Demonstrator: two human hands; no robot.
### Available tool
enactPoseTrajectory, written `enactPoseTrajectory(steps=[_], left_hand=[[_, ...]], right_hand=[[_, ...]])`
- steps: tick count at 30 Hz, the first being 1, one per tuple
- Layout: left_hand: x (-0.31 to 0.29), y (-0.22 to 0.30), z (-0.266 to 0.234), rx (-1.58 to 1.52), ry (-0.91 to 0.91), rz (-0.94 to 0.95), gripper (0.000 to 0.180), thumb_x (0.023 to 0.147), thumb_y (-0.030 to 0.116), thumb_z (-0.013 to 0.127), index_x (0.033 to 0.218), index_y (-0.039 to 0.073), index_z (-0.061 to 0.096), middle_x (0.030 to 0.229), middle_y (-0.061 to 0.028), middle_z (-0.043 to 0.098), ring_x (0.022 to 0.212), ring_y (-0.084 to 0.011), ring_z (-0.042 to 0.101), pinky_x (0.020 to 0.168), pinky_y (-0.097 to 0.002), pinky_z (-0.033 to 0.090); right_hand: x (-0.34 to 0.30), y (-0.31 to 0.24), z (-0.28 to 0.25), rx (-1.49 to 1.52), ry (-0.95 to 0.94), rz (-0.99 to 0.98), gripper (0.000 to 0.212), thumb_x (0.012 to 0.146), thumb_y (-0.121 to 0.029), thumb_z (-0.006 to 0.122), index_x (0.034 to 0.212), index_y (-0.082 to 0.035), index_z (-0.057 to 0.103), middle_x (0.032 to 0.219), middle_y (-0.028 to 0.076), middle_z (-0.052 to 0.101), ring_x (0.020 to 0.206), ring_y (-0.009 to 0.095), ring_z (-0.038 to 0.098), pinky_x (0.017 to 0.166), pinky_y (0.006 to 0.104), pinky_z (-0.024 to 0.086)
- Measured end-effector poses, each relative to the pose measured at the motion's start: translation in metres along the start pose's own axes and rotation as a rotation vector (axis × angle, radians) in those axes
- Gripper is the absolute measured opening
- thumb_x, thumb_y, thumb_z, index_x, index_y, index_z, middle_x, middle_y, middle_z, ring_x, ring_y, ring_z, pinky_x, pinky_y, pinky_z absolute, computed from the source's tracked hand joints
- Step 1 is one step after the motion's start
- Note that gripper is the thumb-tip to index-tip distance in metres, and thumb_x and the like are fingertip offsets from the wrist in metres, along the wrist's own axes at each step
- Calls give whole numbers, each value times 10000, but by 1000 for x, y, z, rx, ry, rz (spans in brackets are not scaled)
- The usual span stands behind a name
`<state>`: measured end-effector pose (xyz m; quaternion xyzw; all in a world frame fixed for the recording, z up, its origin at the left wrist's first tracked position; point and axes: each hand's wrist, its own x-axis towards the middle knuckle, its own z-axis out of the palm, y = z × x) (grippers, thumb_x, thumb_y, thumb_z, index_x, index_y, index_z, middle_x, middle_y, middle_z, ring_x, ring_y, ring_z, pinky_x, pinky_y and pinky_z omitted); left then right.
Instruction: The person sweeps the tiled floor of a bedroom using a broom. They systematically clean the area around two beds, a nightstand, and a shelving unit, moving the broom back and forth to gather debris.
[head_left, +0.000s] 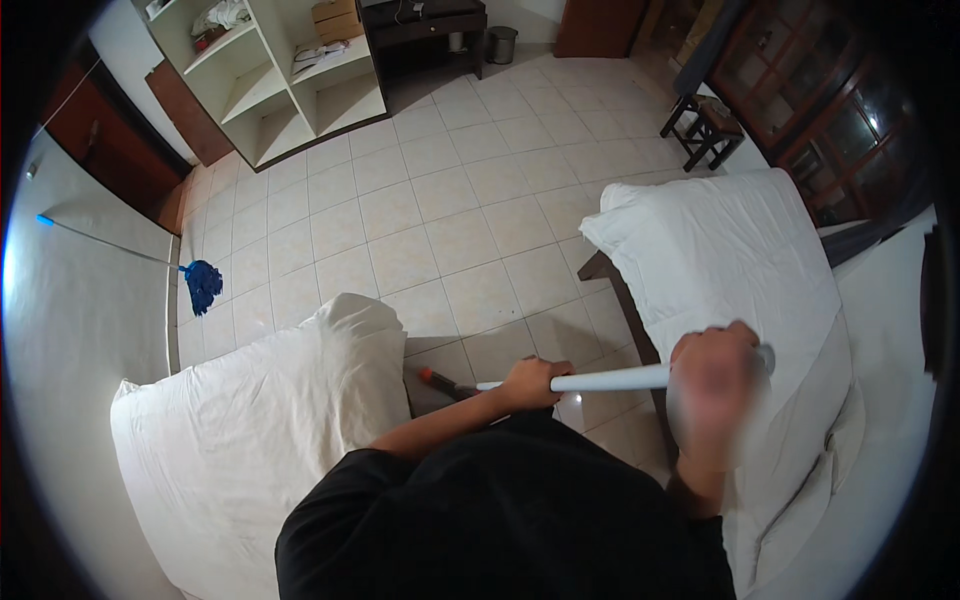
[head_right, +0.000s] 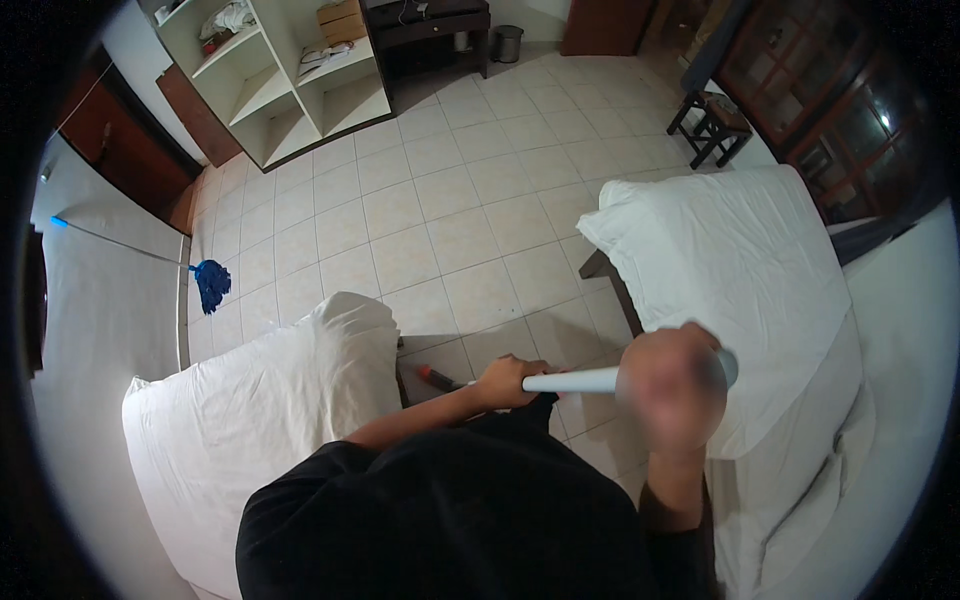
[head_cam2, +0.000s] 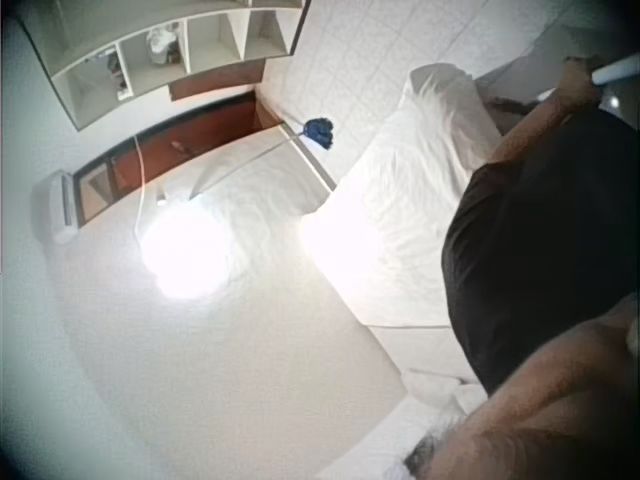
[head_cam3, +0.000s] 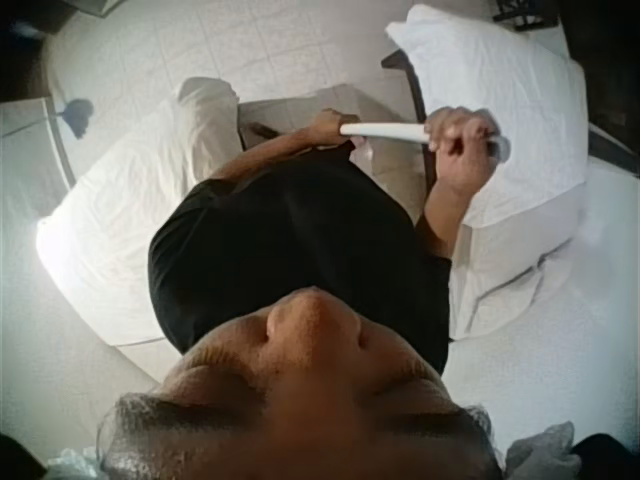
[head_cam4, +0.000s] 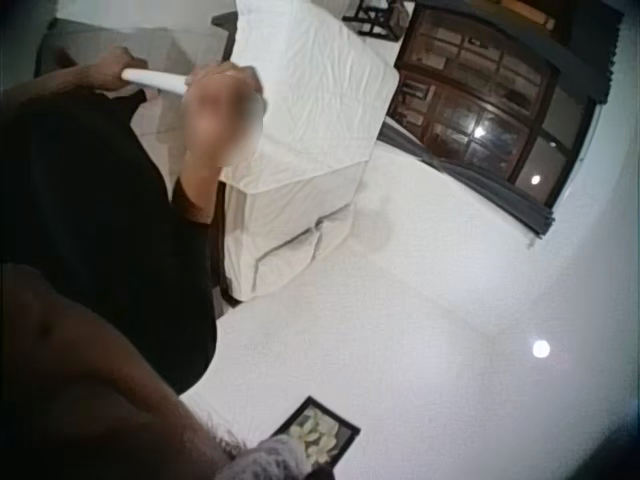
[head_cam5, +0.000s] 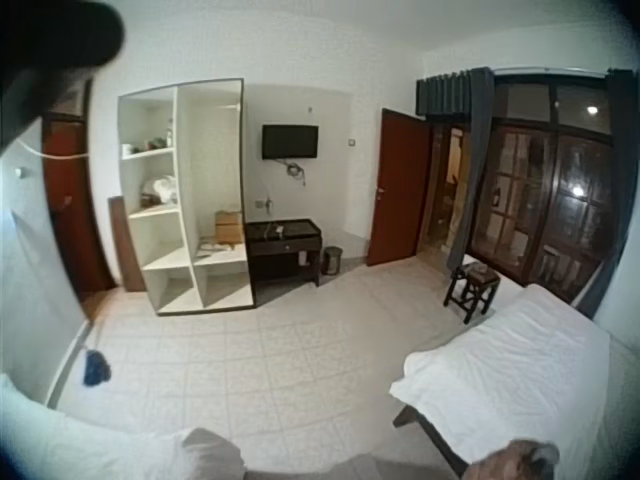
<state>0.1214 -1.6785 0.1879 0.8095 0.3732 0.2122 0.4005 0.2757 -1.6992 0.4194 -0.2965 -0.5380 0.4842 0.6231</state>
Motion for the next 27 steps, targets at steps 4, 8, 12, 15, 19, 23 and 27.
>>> enactPoseTrajectory(steps=[4, 8, 12, 15, 19, 23, 27], left_hand=[[52, -41, 27, 59, 171, 126, 152, 699, 192, 588, 847, 162, 576, 766, -36, 636, 677, -262, 604, 639, -389, 450], [122, -89, 59, -132, 331, -143, 123, 682, 154, 593, 801, 128, 580, 741, -62, 616, 724, -250, 605, 652, -386, 443], [174, -60, 81, -190, 407, -117, 129, 668, 108, 600, 794, 93, 574, 727, -87, 613, 728, -286, 598, 668, -397, 452], [200, 3, 74, -211, 198, 54, 157, 662, 65, 596, 816, 78, 568, 733, -97, 613, 730, -288, 603, 666, -377, 464], [224, 85, 110, -467, -222, 220, 338, 640, 14, 596, 965, 95, 553, 814, -94, 619, 749, -271, 608, 678, -354, 468], [253, 103, 147, -470, -437, 401, 467, 611, -15, 600, 1055, 117, 545, 862, -92, 617, 792, -278, 605, 691, -357, 469], [285, 76, 189, -477, -330, 440, 352, 619, 18, 593, 953, 130, 590, 776, -87, 619, 734, -284, 600, 653, -372, 460]], right_hand=[[0, 26, -10, -128, -221, -62, 230, 790, -122, 617, 636, -45, 465, 547, 49, 489, 456, 180, 468, 517, 311, 405], [5, 68, -46, -498, -515, -72, 222, 707, -98, 682, 629, -42, 482, 605, 60, 504, 550, 214, 496, 547, 306, 409], [4, 40, -99, -624, -408, -202, 222, 693, -114, 694, 624, -52, 493, 608, 56, 521, 562, 210, 526, 555, 298, 425], [26, -24, -150, -483, -384, -96, 220, 709, -166, 683, 614, -55, 518, 581, 40, 541, 536, 187, 560, 555, 318, 478], [43, -103, -186, -312, -350, -43, 222, 732, -163, 654, 585, -48, 534, 526, 35, 531, 452, 172, 532, 471, 299, 456], [55, -94, -214, -344, -336, 13, 232, 715, -160, 677, 571, -40, 539, 489, 32, 511, 424, 166, 511, 433, 286, 417], [52, -61, -232, -381, -273, 49, 267, 685, -185, 714, 565, -38, 527, 489, 35, 494, 412, 181, 490, 425, 286, 388]])
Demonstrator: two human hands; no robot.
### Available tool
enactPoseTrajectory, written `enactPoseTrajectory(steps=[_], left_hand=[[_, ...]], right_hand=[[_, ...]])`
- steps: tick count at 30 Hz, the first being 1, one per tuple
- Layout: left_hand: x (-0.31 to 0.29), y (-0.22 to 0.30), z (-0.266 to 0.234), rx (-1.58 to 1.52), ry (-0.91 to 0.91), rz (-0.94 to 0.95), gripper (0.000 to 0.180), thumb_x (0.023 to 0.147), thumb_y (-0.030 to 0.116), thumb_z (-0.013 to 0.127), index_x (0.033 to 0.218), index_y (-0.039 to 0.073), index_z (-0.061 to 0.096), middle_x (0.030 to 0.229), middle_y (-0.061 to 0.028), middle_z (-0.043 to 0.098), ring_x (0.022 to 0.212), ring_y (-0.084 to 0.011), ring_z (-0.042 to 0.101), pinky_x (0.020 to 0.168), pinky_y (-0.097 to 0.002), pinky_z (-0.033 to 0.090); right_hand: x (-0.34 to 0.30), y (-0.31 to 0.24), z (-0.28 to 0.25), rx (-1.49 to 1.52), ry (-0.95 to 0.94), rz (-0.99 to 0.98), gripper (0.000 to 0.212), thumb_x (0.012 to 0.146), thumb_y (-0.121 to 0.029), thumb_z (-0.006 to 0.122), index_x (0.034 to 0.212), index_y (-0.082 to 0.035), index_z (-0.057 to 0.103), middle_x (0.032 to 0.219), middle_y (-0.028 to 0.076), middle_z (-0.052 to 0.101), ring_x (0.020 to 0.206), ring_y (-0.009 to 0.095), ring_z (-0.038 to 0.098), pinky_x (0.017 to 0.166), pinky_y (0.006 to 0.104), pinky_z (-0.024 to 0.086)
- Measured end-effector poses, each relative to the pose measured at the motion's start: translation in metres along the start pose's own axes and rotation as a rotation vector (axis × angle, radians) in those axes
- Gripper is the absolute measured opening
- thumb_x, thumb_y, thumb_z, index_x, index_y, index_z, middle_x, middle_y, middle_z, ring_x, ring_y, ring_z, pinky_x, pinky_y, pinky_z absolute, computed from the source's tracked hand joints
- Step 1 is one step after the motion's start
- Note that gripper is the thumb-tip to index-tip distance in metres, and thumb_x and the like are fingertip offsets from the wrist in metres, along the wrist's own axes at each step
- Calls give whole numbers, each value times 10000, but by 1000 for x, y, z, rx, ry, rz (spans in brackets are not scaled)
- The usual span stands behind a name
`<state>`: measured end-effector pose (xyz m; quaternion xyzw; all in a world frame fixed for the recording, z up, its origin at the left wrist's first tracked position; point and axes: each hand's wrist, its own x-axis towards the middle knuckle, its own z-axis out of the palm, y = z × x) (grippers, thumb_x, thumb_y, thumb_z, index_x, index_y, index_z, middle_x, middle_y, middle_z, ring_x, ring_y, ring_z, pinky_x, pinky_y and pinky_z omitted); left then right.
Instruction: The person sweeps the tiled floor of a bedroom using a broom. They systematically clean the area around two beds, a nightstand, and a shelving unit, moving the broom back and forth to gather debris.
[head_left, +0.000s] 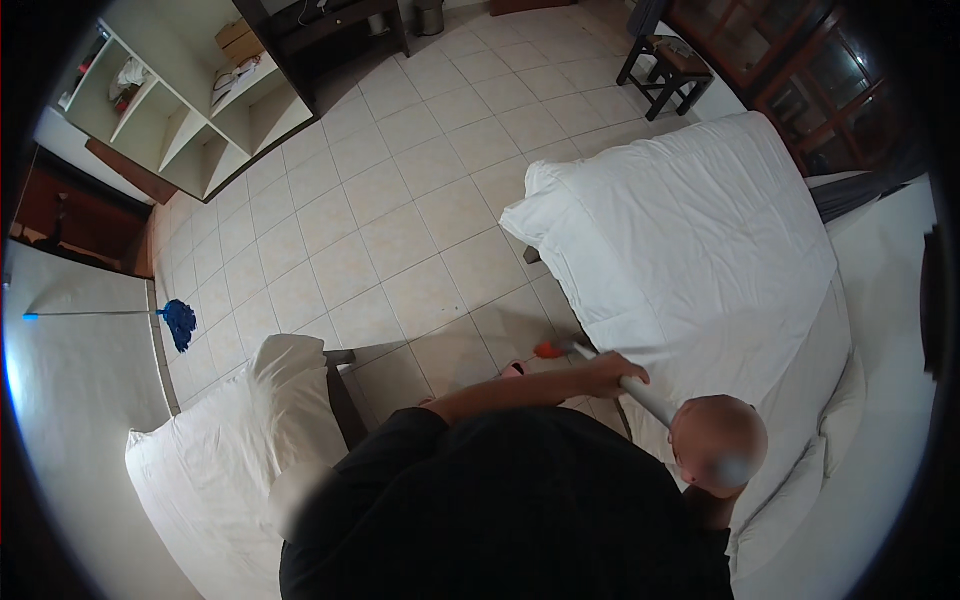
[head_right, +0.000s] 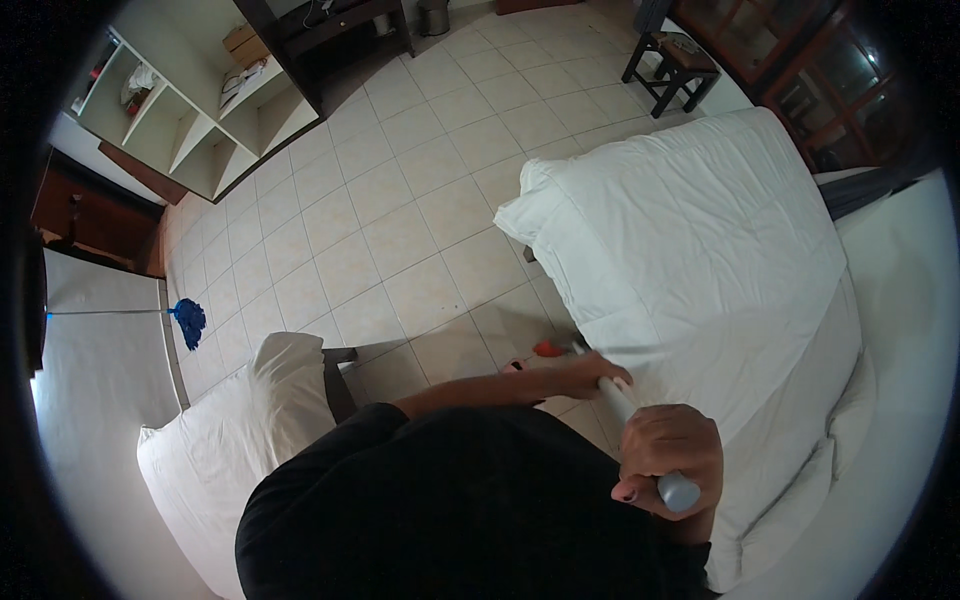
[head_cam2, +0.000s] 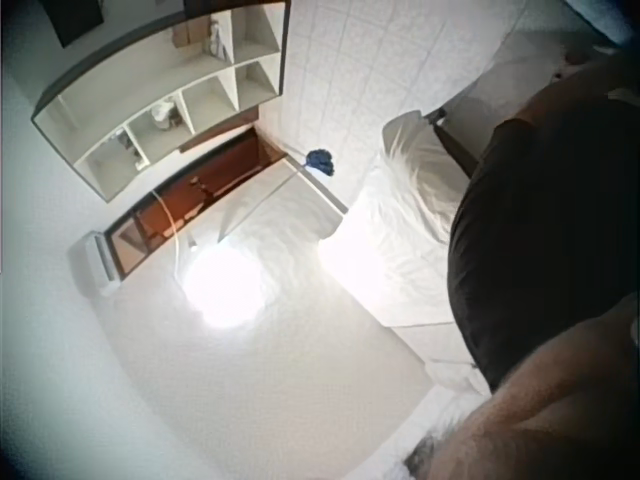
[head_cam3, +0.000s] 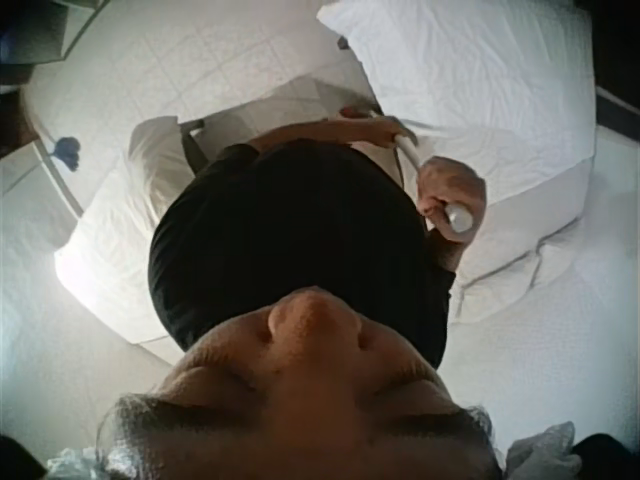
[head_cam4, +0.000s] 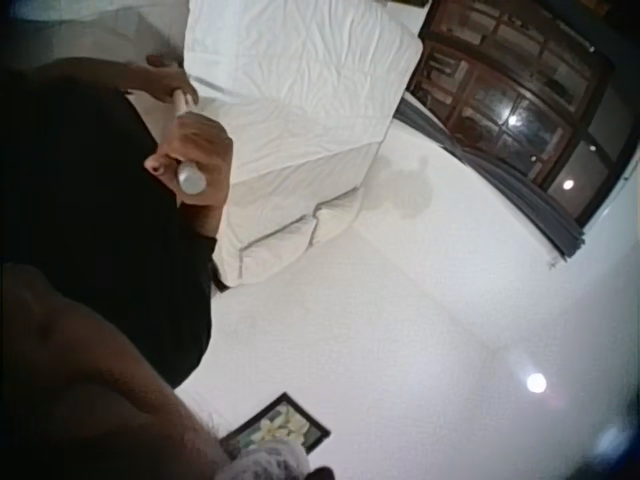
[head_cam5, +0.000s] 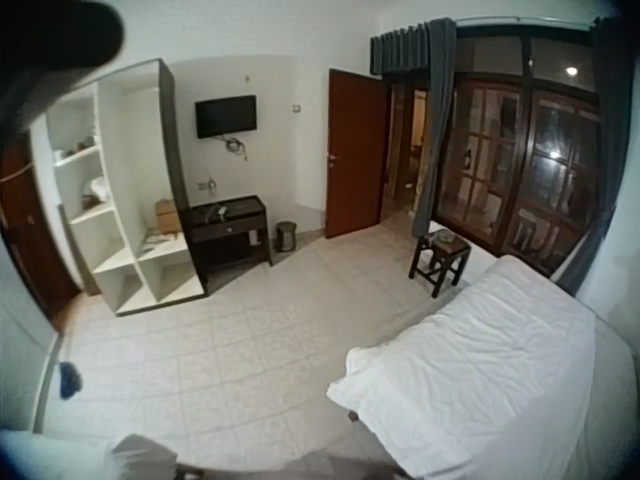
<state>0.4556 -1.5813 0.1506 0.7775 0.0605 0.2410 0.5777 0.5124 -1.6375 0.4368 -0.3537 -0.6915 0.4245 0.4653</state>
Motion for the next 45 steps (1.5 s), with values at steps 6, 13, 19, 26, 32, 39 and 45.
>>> enactPoseTrajectory(steps=[6, 13, 19, 26, 32, 39, 45], left_hand=[[-11, -49, -50, 339, 152, -304, 231, 664, 129, 586, 891, 173, 591, 778, -33, 631, 820, -203, 592, 793, -359, 372], [-61, -88, -114, 510, 375, -509, 211, 677, 109, 570, 882, 161, 575, 759, -23, 631, 789, -182, 607, 793, -359, 366], [-35, -48, -147, 378, 559, -290, 174, 727, 114, 623, 879, 46, 573, 776, -145, 617, 743, -305, 601, 674, -366, 460], [-30, 14, -153, 389, 431, -391, 122, 725, 178, 621, 826, 115, 600, 657, -88, 601, 649, -288, 590, 652, -383, 437], [-80, -52, -222, 473, 663, -364, 89, 726, 193, 581, 805, 154, 594, 697, -48, 614, 664, -266, 584, 690, -382, 418], [-102, -72, -328, 407, 516, -304, 93, 733, 187, 609, 793, 116, 605, 745, -83, 626, 741, -260, 602, 664, -373, 455], [-111, 21, -380, 166, 332, -335, 214, 739, 167, 611, 929, 81, 562, 815, -119, 621, 760, -301, 593, 676, -365, 449]], right_hand=[[-14, 59, -28, 124, -23, -90, 301, 686, -204, 709, 548, -44, 495, 496, 37, 466, 444, 213, 482, 479, 311, 404], [-3, 120, -19, 127, -145, 9, 175, 707, -86, 647, 617, -24, 511, 605, 68, 506, 591, 226, 516, 678, 386, 434], [54, 71, -31, -21, -68, -101, 118, 701, -77, 604, 636, -27, 519, 605, 71, 541, 548, 207, 529, 641, 362, 453], [145, 37, -19, 120, -85, -248, 224, 750, -125, 624, 578, -58, 496, 498, 26, 506, 432, 172, 507, 458, 288, 402], [201, 89, 49, 96, -229, -152, 200, 708, -74, 669, 614, -47, 495, 571, 49, 505, 497, 198, 489, 524, 306, 390], [260, 115, 92, -190, -197, -225, 164, 696, -111, 676, 645, -75, 524, 614, 39, 553, 558, 200, 543, 587, 309, 436], [338, 80, 92, 38, 141, -467, 333, 855, -361, 521, 688, -86, 437, 441, 2, 448, 361, 112, 419, 436, 261, 381]])
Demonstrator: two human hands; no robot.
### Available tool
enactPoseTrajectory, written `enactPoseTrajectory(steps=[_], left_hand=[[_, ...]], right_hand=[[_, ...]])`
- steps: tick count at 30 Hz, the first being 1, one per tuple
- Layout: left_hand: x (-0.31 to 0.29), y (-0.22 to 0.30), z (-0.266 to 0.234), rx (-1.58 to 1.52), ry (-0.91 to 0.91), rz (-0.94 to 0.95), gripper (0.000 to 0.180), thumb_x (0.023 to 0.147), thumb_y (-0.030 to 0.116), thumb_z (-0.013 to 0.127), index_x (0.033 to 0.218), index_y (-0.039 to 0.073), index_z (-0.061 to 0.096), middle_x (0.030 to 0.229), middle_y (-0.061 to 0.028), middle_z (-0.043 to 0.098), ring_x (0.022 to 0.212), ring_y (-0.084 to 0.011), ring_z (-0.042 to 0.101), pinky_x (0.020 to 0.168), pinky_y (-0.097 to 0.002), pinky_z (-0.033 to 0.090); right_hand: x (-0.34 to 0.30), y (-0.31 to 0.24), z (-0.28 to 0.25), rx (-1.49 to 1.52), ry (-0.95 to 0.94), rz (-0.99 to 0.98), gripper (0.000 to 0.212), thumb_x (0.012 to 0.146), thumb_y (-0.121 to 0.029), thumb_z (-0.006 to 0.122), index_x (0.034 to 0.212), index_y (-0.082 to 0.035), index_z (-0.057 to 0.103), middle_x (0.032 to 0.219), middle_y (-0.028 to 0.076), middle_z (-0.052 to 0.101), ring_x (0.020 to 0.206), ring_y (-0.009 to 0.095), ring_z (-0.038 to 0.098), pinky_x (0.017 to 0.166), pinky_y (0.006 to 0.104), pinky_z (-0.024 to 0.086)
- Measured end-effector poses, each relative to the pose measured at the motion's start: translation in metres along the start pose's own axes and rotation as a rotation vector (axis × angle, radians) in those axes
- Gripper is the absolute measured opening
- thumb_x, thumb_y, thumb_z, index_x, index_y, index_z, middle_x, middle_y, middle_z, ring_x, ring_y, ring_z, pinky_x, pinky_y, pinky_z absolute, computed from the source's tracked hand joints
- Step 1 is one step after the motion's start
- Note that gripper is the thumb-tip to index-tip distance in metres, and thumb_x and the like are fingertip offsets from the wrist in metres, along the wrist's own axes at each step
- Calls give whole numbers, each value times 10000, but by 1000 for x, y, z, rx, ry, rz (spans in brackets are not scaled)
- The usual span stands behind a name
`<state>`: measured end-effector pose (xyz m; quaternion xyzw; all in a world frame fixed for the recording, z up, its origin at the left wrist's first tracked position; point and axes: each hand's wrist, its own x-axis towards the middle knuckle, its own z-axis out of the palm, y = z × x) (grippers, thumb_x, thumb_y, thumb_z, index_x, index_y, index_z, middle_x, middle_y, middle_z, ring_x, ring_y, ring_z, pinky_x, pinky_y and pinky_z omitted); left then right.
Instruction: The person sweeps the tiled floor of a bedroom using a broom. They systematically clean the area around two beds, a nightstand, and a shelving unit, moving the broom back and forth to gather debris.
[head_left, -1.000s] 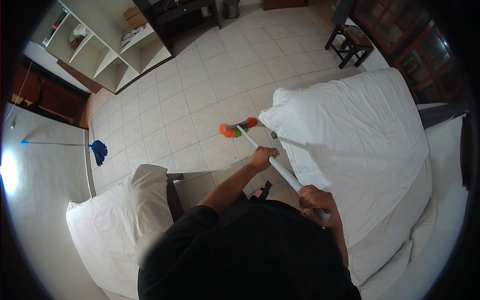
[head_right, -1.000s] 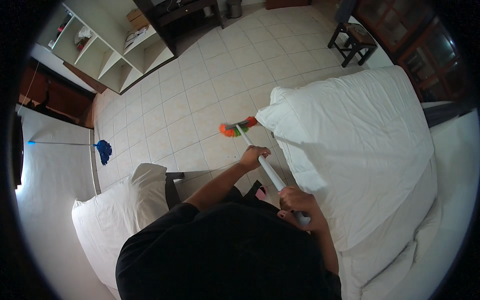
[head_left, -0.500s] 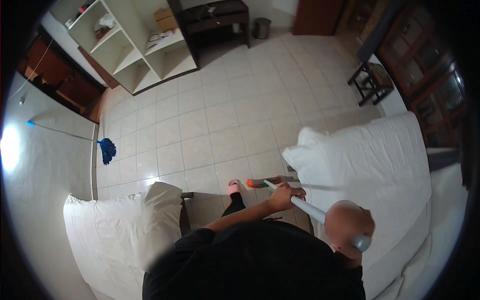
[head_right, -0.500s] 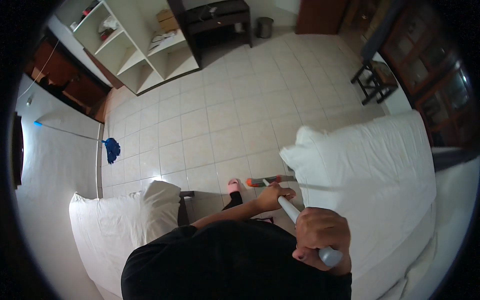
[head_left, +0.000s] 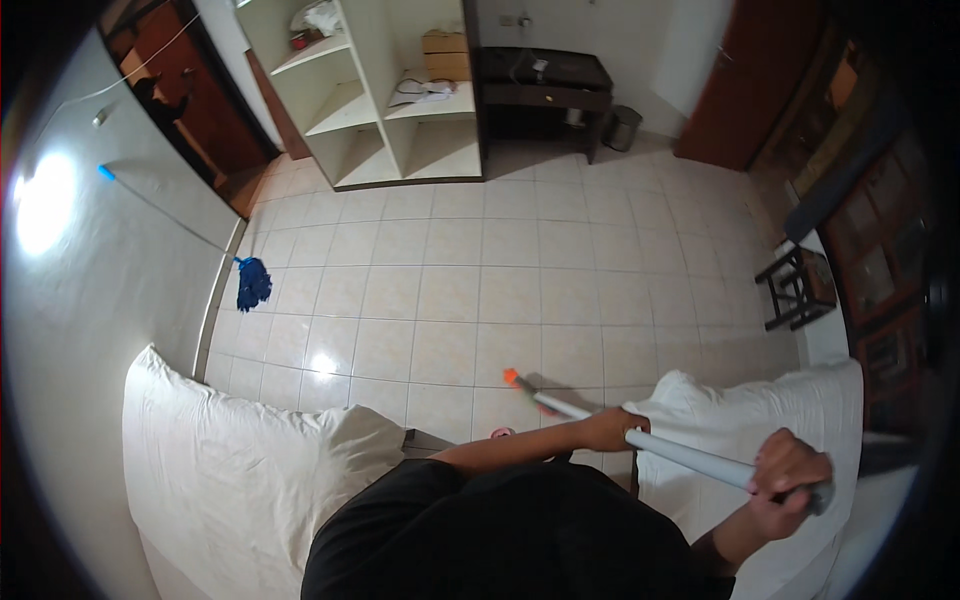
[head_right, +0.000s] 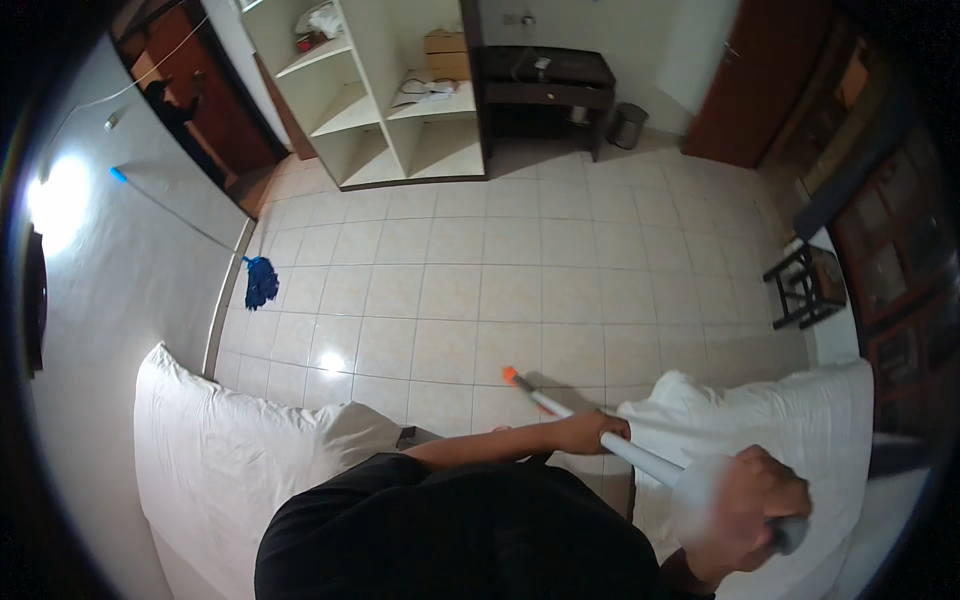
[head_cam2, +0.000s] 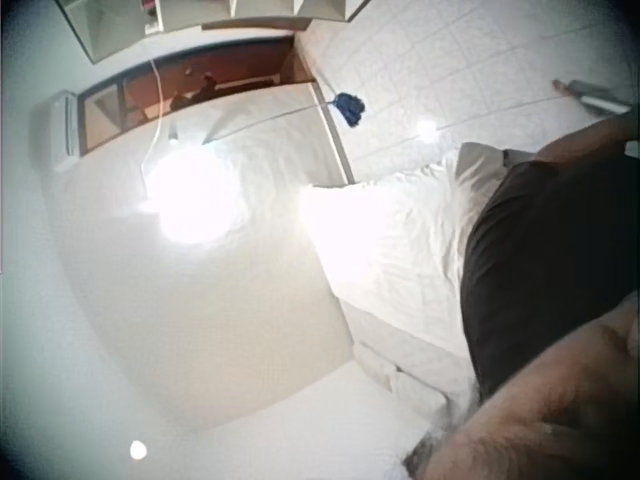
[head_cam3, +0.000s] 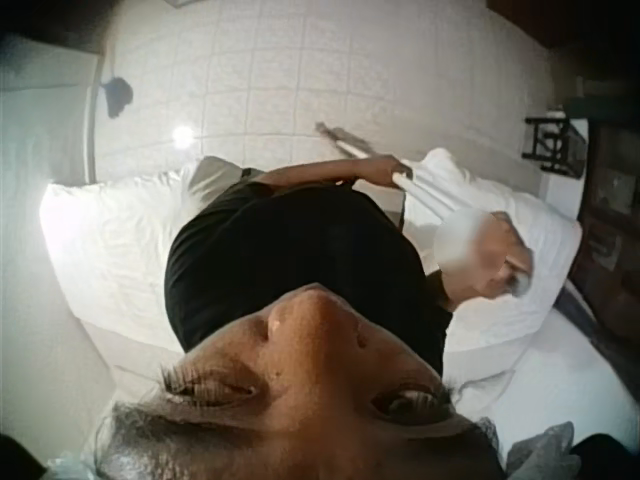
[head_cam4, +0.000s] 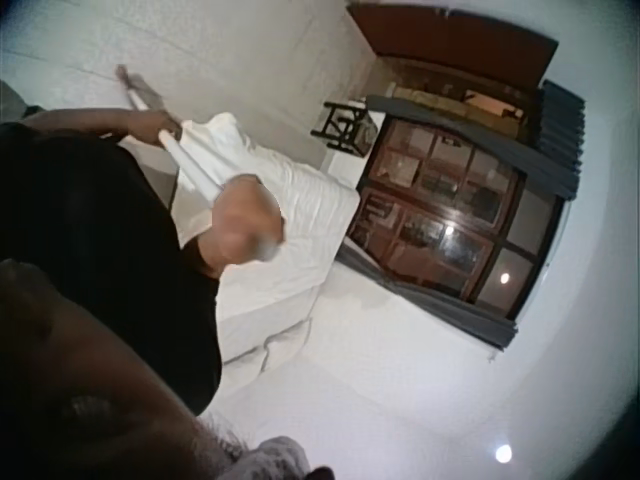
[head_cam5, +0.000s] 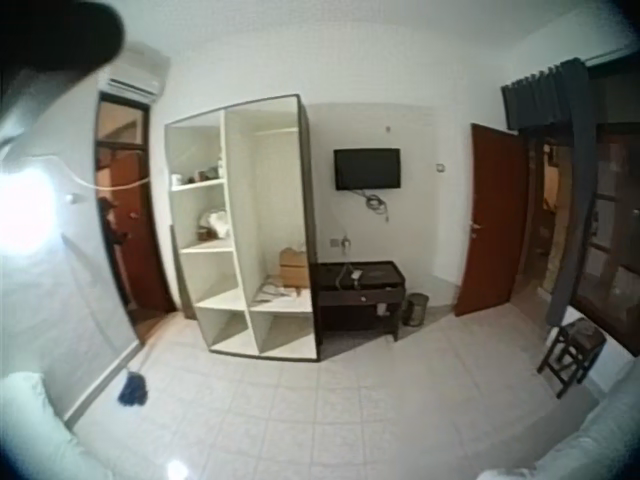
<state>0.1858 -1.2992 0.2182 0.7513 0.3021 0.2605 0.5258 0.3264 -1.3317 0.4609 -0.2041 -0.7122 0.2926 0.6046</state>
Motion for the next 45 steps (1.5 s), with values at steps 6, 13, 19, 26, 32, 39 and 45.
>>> enactPoseTrajectory(steps=[6, 13, 19, 26, 32, 39, 45], left_hand=[[-91, -66, -47, 21, 54, -251, 228, 728, 221, 630, 919, 102, 590, 809, -114, 625, 770, -307, 595, 693, -382, 457], [-140, -138, -48, 217, 252, -592, 207, 742, 238, 568, 943, 190, 581, 858, -59, 636, 830, -273, 605, 732, -415, 454], [-37, -107, -43, 169, 391, -236, 263, 704, 179, 610, 959, 171, 550, 816, -62, 617, 796, -291, 592, 693, -411, 453], [18, -96, -42, 38, 539, -124, 284, 734, 174, 613, 994, 116, 515, 656, -91, 571, 644, -291, 583, 583, -370, 440], [12, -41, -71, -86, 443, -164, 325, 692, 187, 645, 993, 122, 539, 703, -76, 584, 672, -252, 594, 607, -360, 444], [-75, -104, -70, 72, 206, -605, 434, 634, 239, 693, 1038, 123, 588, 853, -99, 635, 809, -267, 602, 709, -344, 456], [-64, -149, -13, 212, 443, -1015, 210, 732, 208, 539, 933, 185, 594, 877, -57, 634, 902, -271, 588, 784, -511, 364]], right_hand=[[-18, 87, 29, 571, -61, 573, 201, 834, -193, 524, 729, -60, 417, 500, 36, 394, 387, 143, 342, 409, 317, 341], [-48, 120, 90, 432, -167, 732, 225, 859, -176, 507, 703, -27, 445, 572, 66, 455, 521, 163, 454, 614, 331, 414], [7, 91, 68, 207, -265, 419, 311, 863, -253, 511, 637, -54, 430, 496, 34, 437, 411, 135, 421, 489, 272, 408], [64, 85, 63, 307, -701, 42, 160, 807, -118, 597, 715, -3, 534, 524, 72, 483, 414, 194, 454, 403, 301, 377], [102, 132, -9, 715, -594, 132, 304, 793, -240, 645, 590, -56, 513, 505, 53, 539, 437, 155, 545, 496, 271, 467], [53, 233, 17, 1025, -720, 558, 295, 777, -197, 655, 573, -19, 539, 592, 98, 556, 499, 192, 512, 511, 316, 413], [31, 248, 17, 858, -761, 747, 256, 731, -133, 664, 557, -20, 515, 539, 61, 500, 515, 164, 460, 606, 341, 385]])
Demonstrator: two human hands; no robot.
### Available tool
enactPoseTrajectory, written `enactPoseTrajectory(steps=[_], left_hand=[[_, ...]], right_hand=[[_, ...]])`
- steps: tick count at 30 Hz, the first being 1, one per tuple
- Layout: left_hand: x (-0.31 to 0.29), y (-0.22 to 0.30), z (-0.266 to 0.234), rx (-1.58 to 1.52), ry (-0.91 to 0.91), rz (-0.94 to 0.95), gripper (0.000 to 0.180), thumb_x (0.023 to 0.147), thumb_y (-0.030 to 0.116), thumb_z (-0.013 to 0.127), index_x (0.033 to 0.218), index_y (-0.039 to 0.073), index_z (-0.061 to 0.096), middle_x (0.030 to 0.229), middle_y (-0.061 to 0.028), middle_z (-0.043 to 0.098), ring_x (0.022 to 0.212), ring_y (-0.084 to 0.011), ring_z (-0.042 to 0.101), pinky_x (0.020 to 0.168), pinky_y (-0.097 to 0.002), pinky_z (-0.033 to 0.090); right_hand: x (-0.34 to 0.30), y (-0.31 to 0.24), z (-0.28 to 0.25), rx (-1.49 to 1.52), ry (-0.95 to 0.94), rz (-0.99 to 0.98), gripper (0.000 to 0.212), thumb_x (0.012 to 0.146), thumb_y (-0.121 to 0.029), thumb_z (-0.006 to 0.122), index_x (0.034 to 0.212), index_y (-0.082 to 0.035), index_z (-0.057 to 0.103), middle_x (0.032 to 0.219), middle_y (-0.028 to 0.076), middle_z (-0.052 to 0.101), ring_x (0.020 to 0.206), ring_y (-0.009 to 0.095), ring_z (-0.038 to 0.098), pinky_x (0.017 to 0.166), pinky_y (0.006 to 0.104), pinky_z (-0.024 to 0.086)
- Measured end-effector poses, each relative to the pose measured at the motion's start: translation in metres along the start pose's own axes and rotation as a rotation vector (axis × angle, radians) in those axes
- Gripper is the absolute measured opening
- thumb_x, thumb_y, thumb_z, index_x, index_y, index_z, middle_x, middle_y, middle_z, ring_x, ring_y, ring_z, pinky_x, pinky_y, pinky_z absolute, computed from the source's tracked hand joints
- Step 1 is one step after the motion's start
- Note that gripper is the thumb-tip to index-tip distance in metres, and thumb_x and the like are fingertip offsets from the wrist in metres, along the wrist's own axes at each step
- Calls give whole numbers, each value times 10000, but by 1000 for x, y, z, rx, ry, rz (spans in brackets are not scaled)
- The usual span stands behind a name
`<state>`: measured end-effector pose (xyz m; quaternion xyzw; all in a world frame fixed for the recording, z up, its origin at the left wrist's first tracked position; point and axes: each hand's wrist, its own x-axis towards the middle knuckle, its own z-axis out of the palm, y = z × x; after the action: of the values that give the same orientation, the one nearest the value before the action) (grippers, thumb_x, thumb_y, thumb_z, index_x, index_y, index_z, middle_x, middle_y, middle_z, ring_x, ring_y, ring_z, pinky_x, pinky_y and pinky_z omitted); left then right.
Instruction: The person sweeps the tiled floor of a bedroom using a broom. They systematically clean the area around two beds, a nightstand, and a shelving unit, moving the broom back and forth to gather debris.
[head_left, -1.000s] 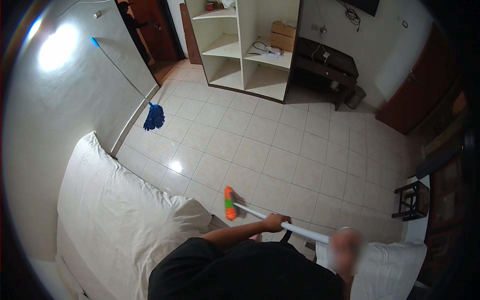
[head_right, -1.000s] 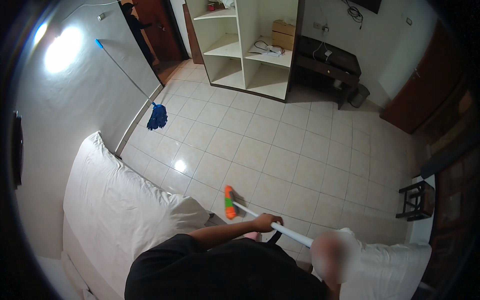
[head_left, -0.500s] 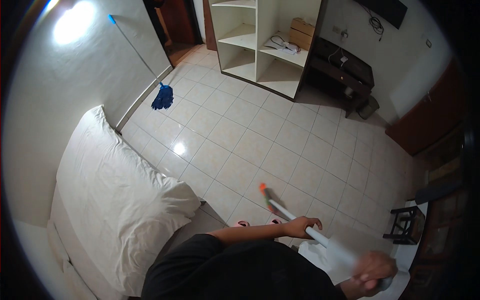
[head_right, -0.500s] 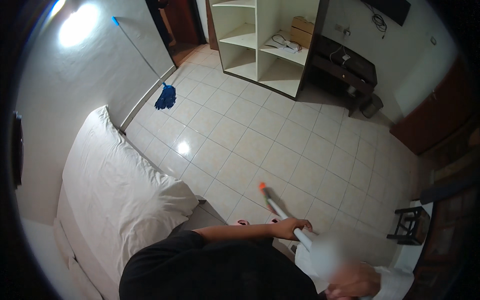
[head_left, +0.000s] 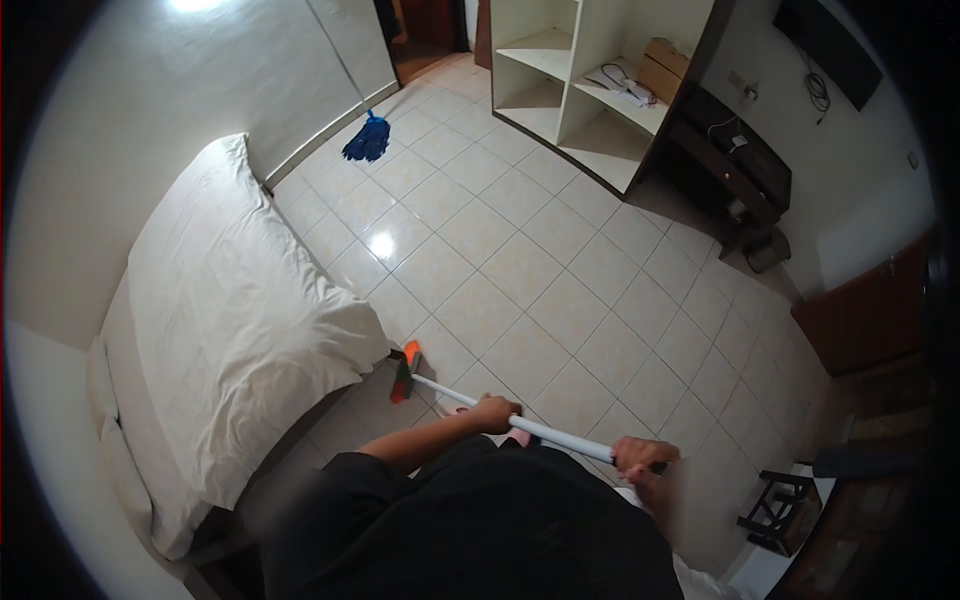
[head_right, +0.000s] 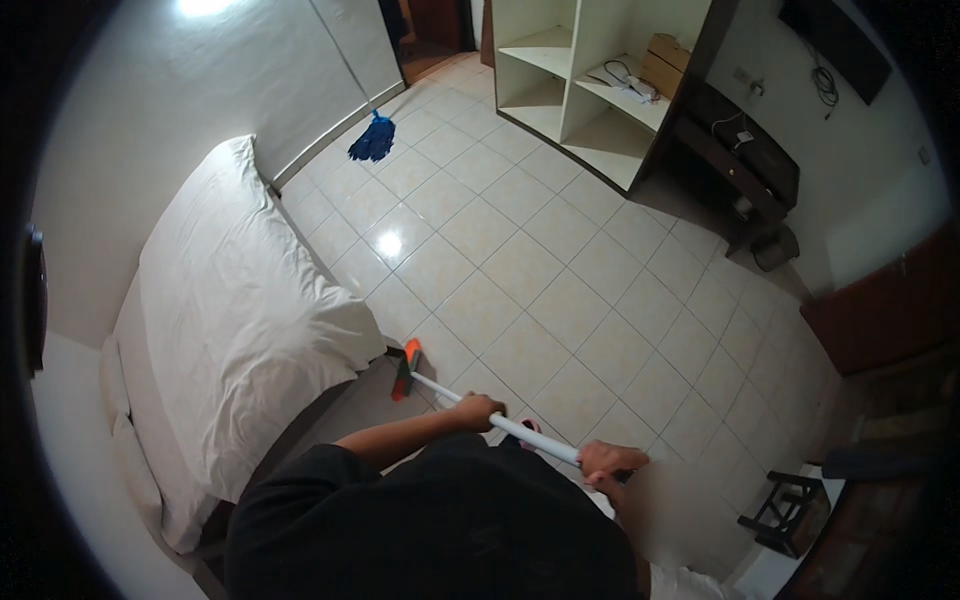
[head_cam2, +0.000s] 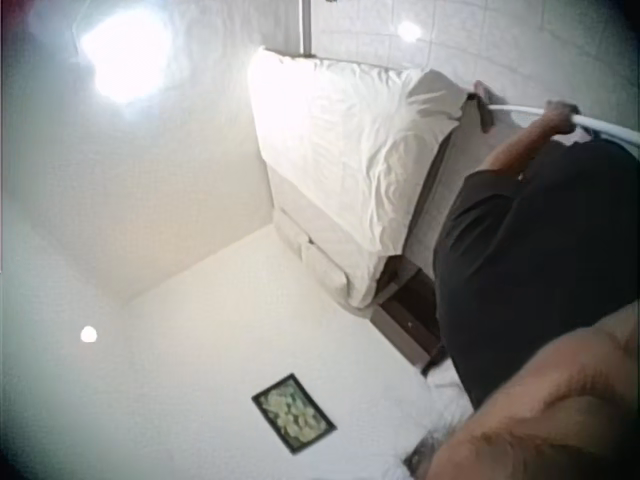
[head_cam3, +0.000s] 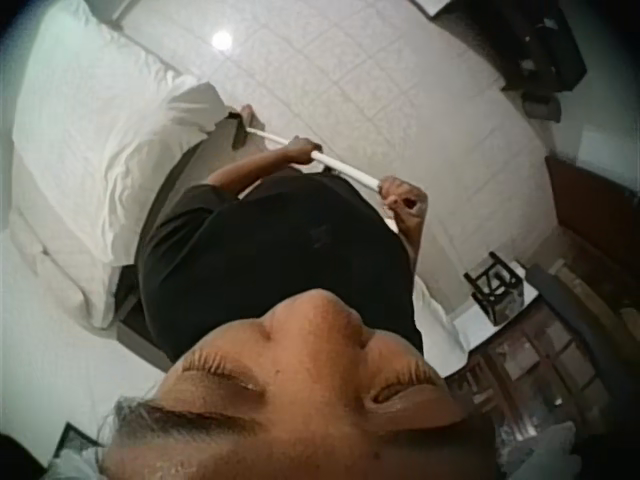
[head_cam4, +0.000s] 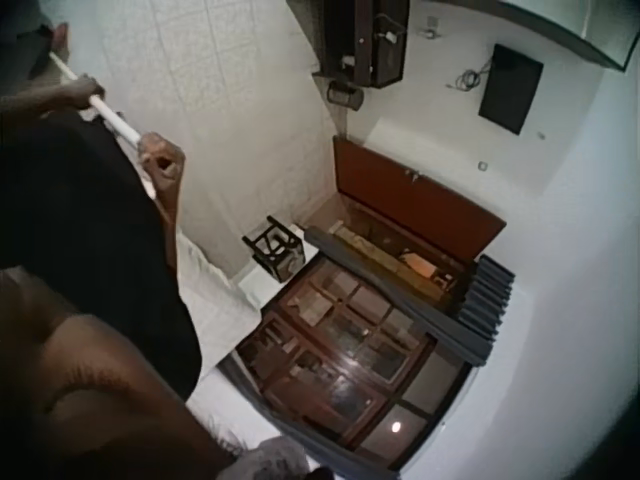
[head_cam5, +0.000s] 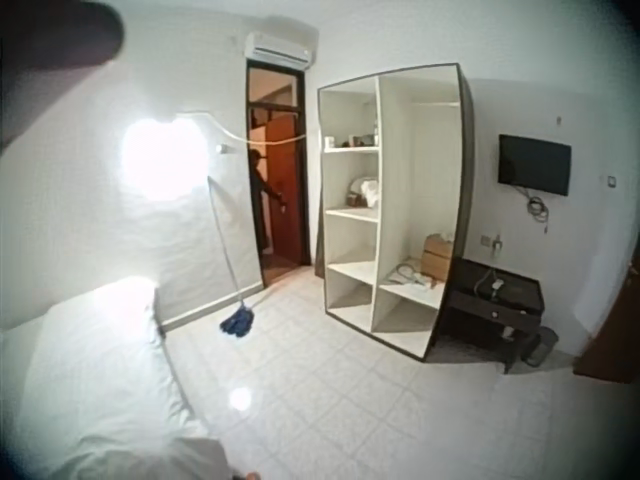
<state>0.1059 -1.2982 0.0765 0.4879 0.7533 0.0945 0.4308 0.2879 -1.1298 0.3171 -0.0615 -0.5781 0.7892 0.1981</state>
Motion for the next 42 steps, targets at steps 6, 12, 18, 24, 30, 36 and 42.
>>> enactPoseTrajectory(steps=[6, 12, 18, 24, 30, 36, 42], left_hand=[[36, 105, -7, -146, 158, 299, 281, 709, 269, 606, 979, 210, 555, 809, -26, 621, 858, -226, 593, 789, -420, 365], [43, 128, -42, -193, 210, 388, 290, 707, 246, 618, 981, 165, 567, 811, -34, 625, 833, -222, 600, 789, -380, 355], [11, 112, -84, -139, 228, 284, 232, 717, 195, 571, 948, 179, 584, 775, -50, 631, 838, -249, 600, 762, -410, 395], [11, -29, -73, -39, 262, -79, 279, 714, 206, 588, 992, 192, 573, 850, -72, 632, 851, -269, 599, 758, -421, 413], [39, -14, -94, -196, 287, 138, 192, 734, 187, 558, 924, 197, 583, 847, -49, 628, 877, -258, 592, 768, -454, 390], [51, 2, -141, -182, 333, 361, 236, 742, 203, 565, 978, 196, 569, 796, -28, 628, 833, -230, 597, 785, -395, 384], [-6, -44, -228, -115, 329, 384, 230, 718, 194, 583, 947, 184, 590, 725, -24, 626, 764, -220, 610, 813, -379, 369]], right_hand=[[4, -80, 5, -188, -157, -142, 274, 667, -193, 709, 535, -36, 527, 475, 29, 473, 434, 160, 468, 513, 295, 393], [35, -106, 23, -382, -673, -314, 320, 686, -282, 739, 567, -44, 560, 486, 26, 526, 417, 149, 508, 506, 268, 417], [50, -115, -16, -98, -663, -435, 309, 727, -254, 691, 582, -39, 523, 486, 22, 494, 441, 154, 491, 497, 274, 400], [65, 12, 17, -148, -170, -149, 275, 796, -216, 617, 626, -34, 500, 566, 58, 500, 511, 157, 446, 522, 292, 372], [102, -25, 56, -336, -174, -165, 295, 769, -231, 643, 594, -41, 500, 509, 39, 477, 471, 156, 442, 555, 294, 386], [154, -45, 134, -554, -297, -310, 337, 732, -278, 682, 529, -72, 508, 463, 1, 482, 422, 136, 485, 509, 280, 397], [192, -56, 148, -300, -281, -497, 339, 770, -307, 649, 562, -87, 495, 466, -14, 484, 390, 122, 455, 493, 269, 384]])
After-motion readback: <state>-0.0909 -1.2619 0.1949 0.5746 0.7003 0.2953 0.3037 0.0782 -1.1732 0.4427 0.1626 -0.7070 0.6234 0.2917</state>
